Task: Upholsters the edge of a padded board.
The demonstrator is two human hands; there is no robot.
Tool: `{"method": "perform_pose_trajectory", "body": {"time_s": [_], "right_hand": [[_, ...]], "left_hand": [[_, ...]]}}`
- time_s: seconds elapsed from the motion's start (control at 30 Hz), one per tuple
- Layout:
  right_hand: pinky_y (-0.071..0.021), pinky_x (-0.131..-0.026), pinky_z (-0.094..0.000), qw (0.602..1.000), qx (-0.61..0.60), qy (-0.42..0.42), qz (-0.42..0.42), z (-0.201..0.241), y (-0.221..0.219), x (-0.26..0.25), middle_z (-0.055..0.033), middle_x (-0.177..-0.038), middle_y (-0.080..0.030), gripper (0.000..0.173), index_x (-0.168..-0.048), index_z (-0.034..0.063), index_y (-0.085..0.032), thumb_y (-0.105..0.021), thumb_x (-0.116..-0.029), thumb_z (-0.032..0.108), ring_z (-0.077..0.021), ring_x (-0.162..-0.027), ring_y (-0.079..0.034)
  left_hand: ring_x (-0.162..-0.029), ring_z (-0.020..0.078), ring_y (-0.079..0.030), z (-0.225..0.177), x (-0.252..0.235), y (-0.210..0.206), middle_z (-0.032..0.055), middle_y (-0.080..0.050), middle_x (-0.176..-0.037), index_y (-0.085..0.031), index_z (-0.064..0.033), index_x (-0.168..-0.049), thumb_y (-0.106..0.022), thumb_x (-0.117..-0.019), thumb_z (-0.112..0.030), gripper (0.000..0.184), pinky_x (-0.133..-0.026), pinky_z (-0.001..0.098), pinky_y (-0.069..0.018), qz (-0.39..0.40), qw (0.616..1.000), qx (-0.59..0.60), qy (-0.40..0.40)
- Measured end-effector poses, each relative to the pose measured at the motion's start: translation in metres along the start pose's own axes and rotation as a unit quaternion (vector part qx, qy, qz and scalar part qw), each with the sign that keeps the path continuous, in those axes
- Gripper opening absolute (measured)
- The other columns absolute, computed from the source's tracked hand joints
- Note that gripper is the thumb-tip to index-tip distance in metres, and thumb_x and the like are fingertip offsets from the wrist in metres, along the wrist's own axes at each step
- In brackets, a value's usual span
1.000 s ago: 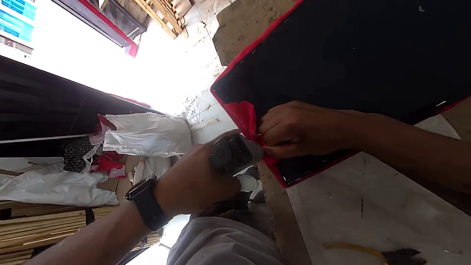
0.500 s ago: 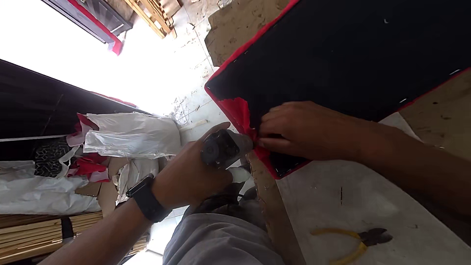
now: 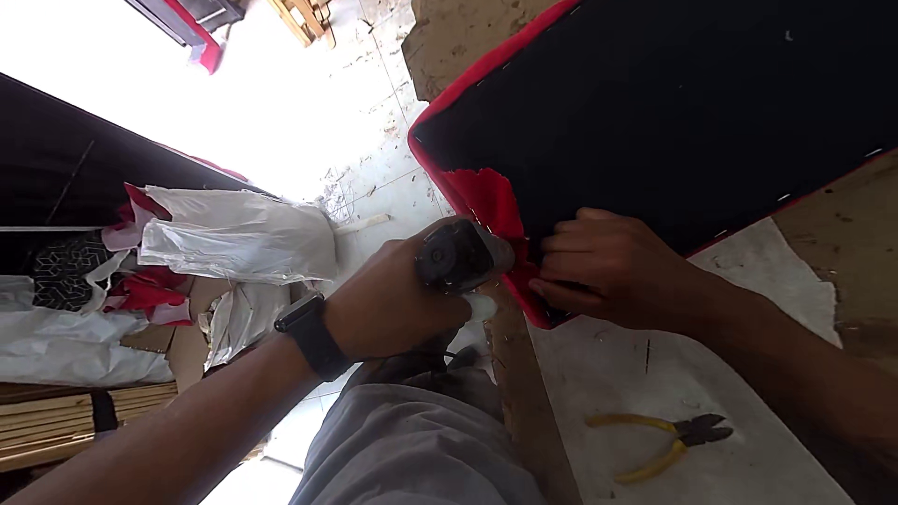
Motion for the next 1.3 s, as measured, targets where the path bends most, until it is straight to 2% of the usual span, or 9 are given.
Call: {"method": "perform_pose_trajectory", "body": {"time_s": [0.03,0.27,0.37,0.47,0.7,0.9,1.03,1.17,1.3], "right_hand": [[-0.0365,-0.063,-0.0375,1.000,-0.006,0.008,-0.005,-0.001,0.000,0.000,-0.0002,-0.070,-0.054,0.031,-0.071,0.0128,-0.058,-0.058,-0.0997,0.025,-0.0177,-0.068,-0.052],[-0.0394,-0.064,-0.0364,0.999,-0.028,0.022,-0.012,-0.007,0.002,0.001,-0.0002,-0.070,-0.054,0.031,-0.071,0.0123,-0.059,-0.058,-0.0995,0.023,-0.0174,-0.070,-0.053],[-0.0403,-0.065,-0.0367,0.999,-0.042,0.016,-0.007,-0.008,0.004,-0.001,0.0003,-0.070,-0.053,0.033,-0.069,0.0132,-0.058,-0.058,-0.1003,0.024,-0.0169,-0.070,-0.053],[-0.0412,-0.066,-0.0363,0.999,-0.041,0.014,-0.006,-0.008,0.005,-0.003,0.0010,-0.069,-0.052,0.034,-0.069,0.0139,-0.057,-0.057,-0.1011,0.025,-0.0164,-0.071,-0.053],[-0.0411,-0.067,-0.0355,0.999,-0.043,0.020,-0.011,-0.010,0.003,0.000,0.0013,-0.068,-0.051,0.036,-0.066,0.0140,-0.055,-0.058,-0.1005,0.025,-0.0159,-0.071,-0.053],[-0.0410,-0.067,-0.0360,0.998,-0.042,0.037,-0.029,-0.010,0.001,0.004,0.0013,-0.068,-0.052,0.036,-0.066,0.0143,-0.054,-0.057,-0.1006,0.025,-0.0164,-0.071,-0.054],[-0.0423,-0.068,-0.0364,0.997,-0.044,0.043,-0.035,-0.011,0.000,0.006,0.0012,-0.069,-0.054,0.035,-0.067,0.0141,-0.056,-0.057,-0.1005,0.025,-0.0167,-0.073,-0.056],[-0.0426,-0.068,-0.0367,0.997,-0.045,0.044,-0.040,-0.011,0.000,0.006,0.0014,-0.069,-0.053,0.036,-0.066,0.0145,-0.055,-0.056,-0.1005,0.024,-0.0167,-0.073,-0.056],[-0.0425,-0.068,-0.0365,0.998,-0.041,0.040,-0.034,-0.012,-0.001,0.007,0.0020,-0.068,-0.052,0.036,-0.066,0.0154,-0.054,-0.055,-0.1011,0.026,-0.0161,-0.073,-0.055]], "left_hand": [[-0.097,-0.0008,-0.068,0.000,0.000,-0.001,-0.0130,-0.071,-0.112,-0.050,-0.0310,-0.148,-0.083,-0.0783,-0.030,0.077,-0.084,0.0294,-0.0625,0.000,1.000,0.002,0.003],[-0.100,-0.0001,-0.068,-0.017,0.021,-0.012,-0.0120,-0.071,-0.115,-0.040,-0.0286,-0.155,-0.085,-0.0771,-0.027,0.090,-0.085,0.0298,-0.0632,0.018,1.000,-0.019,-0.001],[-0.094,0.0020,-0.069,-0.026,0.026,-0.021,-0.0104,-0.072,-0.111,-0.040,-0.0323,-0.156,-0.084,-0.0746,-0.025,0.093,-0.079,0.0323,-0.0641,0.017,0.998,-0.055,0.002],[-0.088,0.0034,-0.069,-0.033,0.024,-0.026,-0.0102,-0.072,-0.105,-0.039,-0.0352,-0.155,-0.082,-0.0767,-0.029,0.090,-0.073,0.0351,-0.0636,0.009,0.993,-0.117,0.012],[-0.088,0.0007,-0.069,-0.036,0.024,-0.030,-0.0123,-0.072,-0.104,-0.040,-0.0344,-0.155,-0.079,-0.0821,-0.034,0.083,-0.077,0.0319,-0.0630,-0.001,0.989,-0.147,0.010],[-0.086,0.0022,-0.069,-0.036,0.025,-0.037,-0.0124,-0.072,-0.104,-0.037,-0.0395,-0.156,-0.081,-0.0794,-0.031,0.089,-0.075,0.0334,-0.0633,-0.006,0.990,-0.133,0.042],[-0.091,0.0036,-0.070,-0.033,0.029,-0.044,-0.0130,-0.072,-0.109,-0.038,-0.0448,-0.154,-0.082,-0.0797,-0.034,0.087,-0.078,0.0364,-0.0639,-0.014,0.991,-0.112,0.071],[-0.093,0.0043,-0.070,-0.031,0.032,-0.048,-0.0136,-0.072,-0.110,-0.042,-0.0446,-0.152,-0.083,-0.0794,-0.031,0.085,-0.079,0.0351,-0.0643,-0.018,0.994,-0.070,0.082],[-0.094,0.0029,-0.070,-0.033,0.034,-0.060,-0.0138,-0.071,-0.110,-0.040,-0.0447,-0.153,-0.083,-0.0792,-0.030,0.086,-0.081,0.0353,-0.0638,-0.016,0.993,-0.087,0.073]]}}
Point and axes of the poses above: each hand's wrist, its own x-axis away from the middle knuckle, its own y-axis out of the back of the hand, z = x × y, the point moved 4 cm from there along -x, towards the middle knuckle
